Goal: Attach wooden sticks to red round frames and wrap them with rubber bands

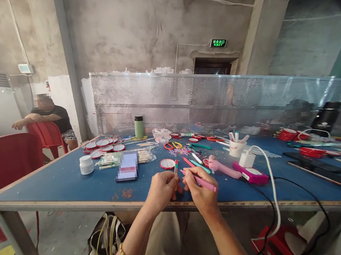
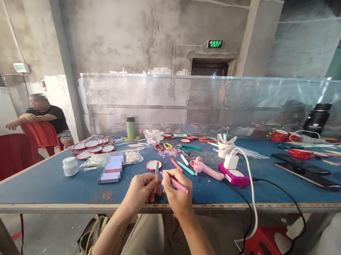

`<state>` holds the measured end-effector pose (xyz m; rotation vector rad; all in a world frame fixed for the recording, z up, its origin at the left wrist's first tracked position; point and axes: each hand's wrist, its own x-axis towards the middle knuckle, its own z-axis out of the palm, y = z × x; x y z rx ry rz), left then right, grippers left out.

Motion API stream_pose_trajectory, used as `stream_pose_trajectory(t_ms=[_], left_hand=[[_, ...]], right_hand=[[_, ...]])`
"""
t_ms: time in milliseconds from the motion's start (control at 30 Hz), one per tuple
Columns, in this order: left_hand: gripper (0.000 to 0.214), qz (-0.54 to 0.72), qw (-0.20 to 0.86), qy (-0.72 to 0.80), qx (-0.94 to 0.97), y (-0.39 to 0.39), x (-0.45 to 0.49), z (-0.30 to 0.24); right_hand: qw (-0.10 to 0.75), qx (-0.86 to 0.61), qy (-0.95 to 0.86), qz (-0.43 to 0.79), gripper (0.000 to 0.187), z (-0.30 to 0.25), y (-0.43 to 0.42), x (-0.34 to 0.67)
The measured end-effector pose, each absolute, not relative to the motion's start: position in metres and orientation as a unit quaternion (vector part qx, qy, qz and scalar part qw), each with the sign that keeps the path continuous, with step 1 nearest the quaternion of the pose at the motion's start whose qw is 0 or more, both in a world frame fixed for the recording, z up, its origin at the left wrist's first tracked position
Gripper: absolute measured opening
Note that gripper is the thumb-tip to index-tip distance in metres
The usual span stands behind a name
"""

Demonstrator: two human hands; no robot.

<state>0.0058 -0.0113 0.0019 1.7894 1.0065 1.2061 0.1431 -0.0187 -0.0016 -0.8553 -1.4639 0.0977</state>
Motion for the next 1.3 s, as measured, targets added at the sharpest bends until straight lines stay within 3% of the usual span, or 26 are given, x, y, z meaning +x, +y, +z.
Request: stream_pose_trajectory(t_ms=[200,1300], left_hand=[[0.035,0.465,0.361,0.405,0.700,-0.0170,0.0050,0.0069],[0.033,0.466,0.358,0.390,0.709,-0.0133,0.0052,0.0017]], right_hand=[[0.629,-0.366,-0.686,-0.017,0.016,-0.0005,-0.0174,0.1432],[0.599,-0.358,-0.715,-0.036,0.019,0.0033,-0.0193,0.1421]])
